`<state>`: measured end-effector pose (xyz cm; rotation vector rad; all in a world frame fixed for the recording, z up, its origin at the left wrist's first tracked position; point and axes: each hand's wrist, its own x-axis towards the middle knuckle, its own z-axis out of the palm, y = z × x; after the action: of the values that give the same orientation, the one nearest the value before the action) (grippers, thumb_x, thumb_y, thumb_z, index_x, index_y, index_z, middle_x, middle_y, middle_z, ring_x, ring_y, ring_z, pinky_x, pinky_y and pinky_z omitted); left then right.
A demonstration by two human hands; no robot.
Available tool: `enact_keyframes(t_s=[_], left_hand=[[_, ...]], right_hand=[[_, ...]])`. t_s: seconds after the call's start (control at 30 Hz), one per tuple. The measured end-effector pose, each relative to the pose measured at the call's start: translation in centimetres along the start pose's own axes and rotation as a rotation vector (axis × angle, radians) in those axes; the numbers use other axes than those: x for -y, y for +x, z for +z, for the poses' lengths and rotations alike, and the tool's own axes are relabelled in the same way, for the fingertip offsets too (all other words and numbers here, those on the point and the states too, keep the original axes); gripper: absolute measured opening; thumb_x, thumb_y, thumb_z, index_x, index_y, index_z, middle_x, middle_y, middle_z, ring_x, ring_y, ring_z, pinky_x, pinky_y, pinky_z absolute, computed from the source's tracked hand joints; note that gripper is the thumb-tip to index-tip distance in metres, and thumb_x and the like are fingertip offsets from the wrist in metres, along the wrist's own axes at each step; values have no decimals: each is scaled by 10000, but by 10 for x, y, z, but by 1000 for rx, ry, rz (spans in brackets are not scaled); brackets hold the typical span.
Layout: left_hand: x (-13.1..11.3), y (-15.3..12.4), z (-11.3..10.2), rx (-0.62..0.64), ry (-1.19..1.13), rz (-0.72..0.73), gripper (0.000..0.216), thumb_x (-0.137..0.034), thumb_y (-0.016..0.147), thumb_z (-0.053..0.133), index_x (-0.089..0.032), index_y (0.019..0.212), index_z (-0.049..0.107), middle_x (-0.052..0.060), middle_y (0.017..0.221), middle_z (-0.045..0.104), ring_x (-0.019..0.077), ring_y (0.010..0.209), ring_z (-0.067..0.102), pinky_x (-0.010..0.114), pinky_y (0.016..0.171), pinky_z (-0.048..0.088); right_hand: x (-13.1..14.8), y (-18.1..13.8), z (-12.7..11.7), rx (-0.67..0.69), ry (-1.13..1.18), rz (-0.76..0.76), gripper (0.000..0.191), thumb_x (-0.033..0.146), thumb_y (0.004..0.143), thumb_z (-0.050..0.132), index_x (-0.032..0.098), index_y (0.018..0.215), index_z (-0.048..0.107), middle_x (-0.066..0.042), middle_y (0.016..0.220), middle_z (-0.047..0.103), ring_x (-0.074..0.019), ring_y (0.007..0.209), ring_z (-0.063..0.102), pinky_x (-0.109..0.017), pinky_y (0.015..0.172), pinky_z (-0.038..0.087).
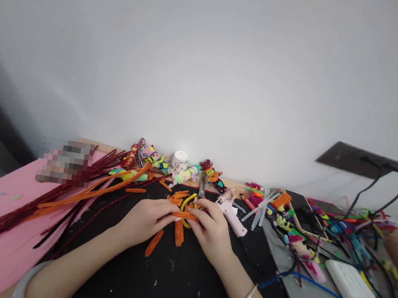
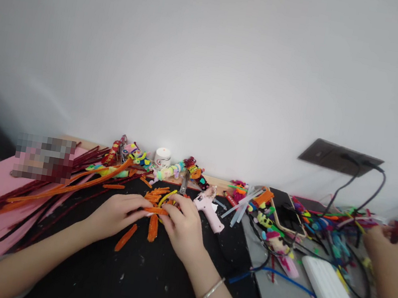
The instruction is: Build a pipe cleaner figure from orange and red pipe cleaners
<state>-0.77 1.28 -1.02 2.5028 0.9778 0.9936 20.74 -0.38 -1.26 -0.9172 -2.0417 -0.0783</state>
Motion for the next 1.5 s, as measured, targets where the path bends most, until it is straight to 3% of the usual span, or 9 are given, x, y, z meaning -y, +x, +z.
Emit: enact_keyframes(t_s=[1.1, 1.5], left_hand=[[-4, -1, 3, -55, -43, -94, 126, -203, 913, 592, -172, 822, 673, -1, 742, 697, 111, 592, 576, 205, 587, 414], [-9, -1, 4, -70, -41, -127, 165, -182, 892, 578, -159, 740, 637, -25, 633, 608, 96, 535, 505, 200, 541, 358]], right_hand=[[1, 0, 4, -12, 96, 104, 114, 195, 918, 604, 204, 920, 718, -101, 994, 673, -210, 914, 667, -341, 796, 571], [1, 0, 5, -8, 134, 148, 111, 161, 897, 619, 204, 905, 721, -93, 988, 675, -208, 932, 667, -331, 825, 565]])
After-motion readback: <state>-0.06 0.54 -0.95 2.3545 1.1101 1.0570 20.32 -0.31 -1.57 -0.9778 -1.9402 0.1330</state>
